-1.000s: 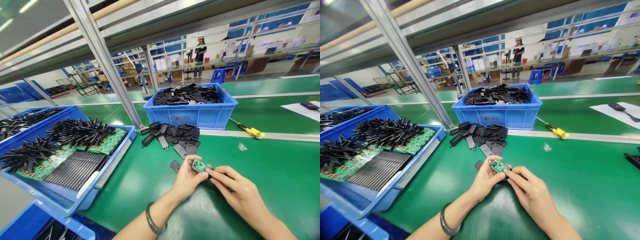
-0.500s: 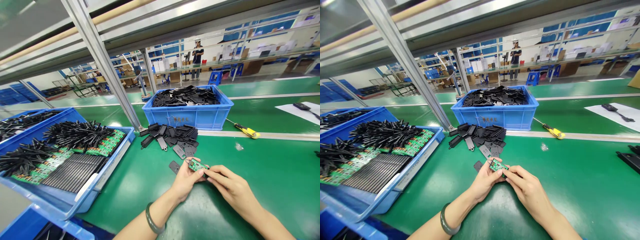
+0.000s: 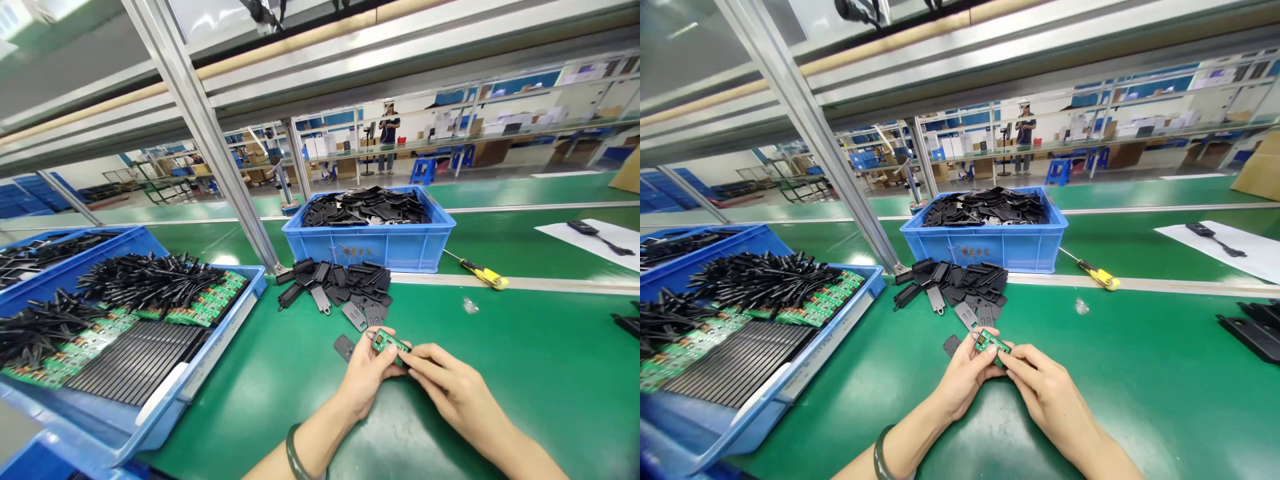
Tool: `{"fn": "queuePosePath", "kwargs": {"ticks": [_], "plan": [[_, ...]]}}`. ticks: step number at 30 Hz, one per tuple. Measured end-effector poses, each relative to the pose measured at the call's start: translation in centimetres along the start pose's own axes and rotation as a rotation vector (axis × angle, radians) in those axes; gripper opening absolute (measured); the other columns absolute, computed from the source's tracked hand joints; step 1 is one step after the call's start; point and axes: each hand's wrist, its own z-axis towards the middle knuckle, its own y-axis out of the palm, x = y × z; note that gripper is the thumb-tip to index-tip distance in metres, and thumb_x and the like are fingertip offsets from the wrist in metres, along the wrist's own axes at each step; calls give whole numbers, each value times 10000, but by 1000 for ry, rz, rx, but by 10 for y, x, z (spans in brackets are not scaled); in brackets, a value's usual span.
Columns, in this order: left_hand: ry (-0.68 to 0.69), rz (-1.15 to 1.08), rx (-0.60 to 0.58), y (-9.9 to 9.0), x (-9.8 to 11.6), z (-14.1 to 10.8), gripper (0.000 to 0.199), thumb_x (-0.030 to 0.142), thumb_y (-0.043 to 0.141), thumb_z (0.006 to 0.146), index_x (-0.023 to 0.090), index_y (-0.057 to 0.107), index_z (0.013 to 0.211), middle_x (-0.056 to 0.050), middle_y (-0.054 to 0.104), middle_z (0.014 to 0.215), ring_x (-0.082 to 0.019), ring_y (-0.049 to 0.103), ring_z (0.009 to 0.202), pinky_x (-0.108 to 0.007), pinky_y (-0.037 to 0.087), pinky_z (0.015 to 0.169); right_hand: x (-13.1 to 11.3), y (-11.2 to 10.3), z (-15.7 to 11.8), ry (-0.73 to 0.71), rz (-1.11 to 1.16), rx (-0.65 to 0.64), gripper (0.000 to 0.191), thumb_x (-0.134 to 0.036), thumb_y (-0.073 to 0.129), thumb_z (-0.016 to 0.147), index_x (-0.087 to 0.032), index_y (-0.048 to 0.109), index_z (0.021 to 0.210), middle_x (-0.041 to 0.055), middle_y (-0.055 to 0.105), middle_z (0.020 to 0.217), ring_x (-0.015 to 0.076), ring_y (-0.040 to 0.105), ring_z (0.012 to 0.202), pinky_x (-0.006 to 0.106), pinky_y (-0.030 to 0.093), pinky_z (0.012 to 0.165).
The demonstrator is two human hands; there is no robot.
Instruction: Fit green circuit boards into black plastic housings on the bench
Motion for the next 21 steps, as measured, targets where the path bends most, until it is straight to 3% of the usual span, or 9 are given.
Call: {"fn": "queuePosePath", "kwargs": {"ticks": [5,9,11,12,15,21], "plan": [[52,86,79,2,-2,2,359,400,649,755,172,488,980,-96,657,976,-217,624,894,-325,501,746,-6,6,2,72,67,-2,297,-179,386,913,-249,590,1116,67,597,979,160,600,935,255,503,809],[84,144,140,-1,-2,3,343,392,650,751,180,502,976,-76,661,948,-213,627,895,-311,511,737,-8,10,4,347,116,70,166,-214,504,848,-201,529,1012,51,570,939,119,572,676,237,492,659],[93,173,164,-3,-1,3,347,399,647,752,185,503,985,-73,664,942,-217,624,916,-315,514,745,-6,10,6,462,140,50,128,-269,530,836,-188,530,935,15,570,817,100,520,569,218,445,567],[93,179,168,-3,-1,4,354,406,646,750,187,502,988,-74,665,944,-220,623,923,-321,514,752,-5,9,7,486,141,15,117,-298,518,846,-185,545,855,-4,562,733,101,500,549,213,415,544],[85,169,160,-3,-1,4,361,423,637,753,186,498,989,-82,669,948,-219,628,902,-335,515,753,-2,7,7,498,132,-95,325,-348,455,877,-181,517,605,-30,496,534,107,445,516,211,323,496],[107,177,124,-1,0,2,325,388,622,771,163,472,951,-100,675,902,-186,630,774,-310,515,686,0,10,4,530,280,-157,362,-415,483,843,-183,470,566,-44,445,481,99,394,467,214,266,464]]}}
